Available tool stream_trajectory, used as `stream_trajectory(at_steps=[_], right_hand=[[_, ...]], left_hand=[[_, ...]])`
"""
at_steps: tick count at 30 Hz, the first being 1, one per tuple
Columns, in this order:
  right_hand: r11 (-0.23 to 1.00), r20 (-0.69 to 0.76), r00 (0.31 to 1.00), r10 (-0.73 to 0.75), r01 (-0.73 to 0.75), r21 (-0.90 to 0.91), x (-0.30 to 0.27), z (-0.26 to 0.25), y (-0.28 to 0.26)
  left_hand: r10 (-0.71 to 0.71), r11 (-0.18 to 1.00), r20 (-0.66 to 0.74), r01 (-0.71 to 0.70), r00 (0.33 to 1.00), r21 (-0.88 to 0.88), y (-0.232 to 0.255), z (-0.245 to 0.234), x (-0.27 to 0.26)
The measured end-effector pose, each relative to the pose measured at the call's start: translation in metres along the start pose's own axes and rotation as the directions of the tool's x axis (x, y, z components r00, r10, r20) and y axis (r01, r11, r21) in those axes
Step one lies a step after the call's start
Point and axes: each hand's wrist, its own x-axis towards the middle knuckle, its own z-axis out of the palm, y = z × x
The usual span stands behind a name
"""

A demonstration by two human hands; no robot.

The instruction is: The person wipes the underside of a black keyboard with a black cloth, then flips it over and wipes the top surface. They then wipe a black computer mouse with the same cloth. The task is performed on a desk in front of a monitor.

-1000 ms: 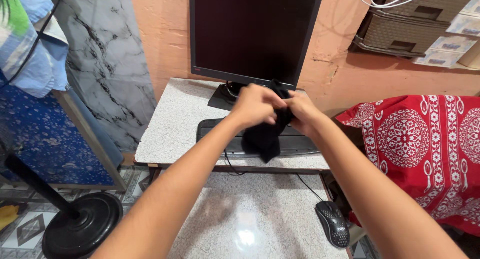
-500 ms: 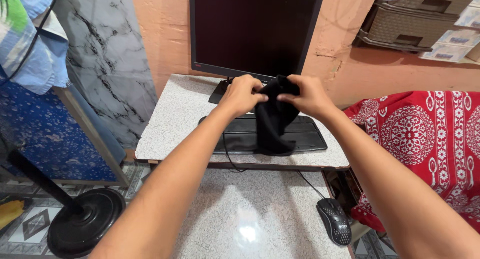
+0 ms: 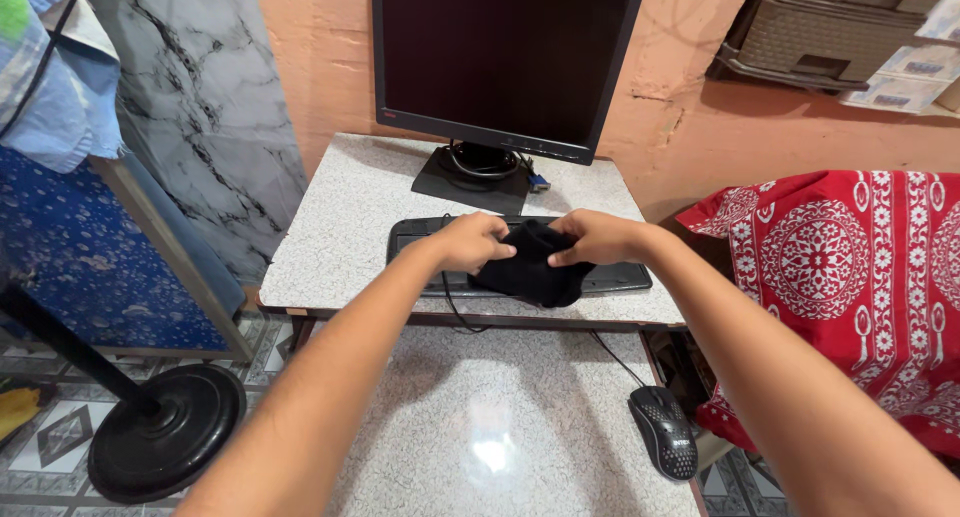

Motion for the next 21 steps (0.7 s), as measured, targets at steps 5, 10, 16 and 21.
stream_trajectory(at_steps=[5,10,16,21], right_hand=[[0.987,-0.514,0.849,-0.125,0.161,0.025,0.018,0.020,0.008],[0.969,-0.308,0.930,-0.202,0.144,-0.203,0.013,0.042,-0.023],[0.944,-0.201,0.961,-0.190,0.123,-0.305,0.027,0.084,-0.028],[0.954,-0.368,0.928,-0.063,-0.052,-0.295,0.016,0.095,-0.030]], left_hand=[[-0.088,0.989,-0.279,0.118,0.956,0.090,-0.005,0.001,0.006],[0.021,0.929,-0.381,0.122,0.924,0.349,-0.018,-0.017,-0.004],[-0.118,0.876,-0.335,0.257,0.935,0.409,-0.033,-0.034,-0.034],[-0.109,0.746,-0.206,0.217,0.973,0.629,-0.078,-0.032,-0.048]])
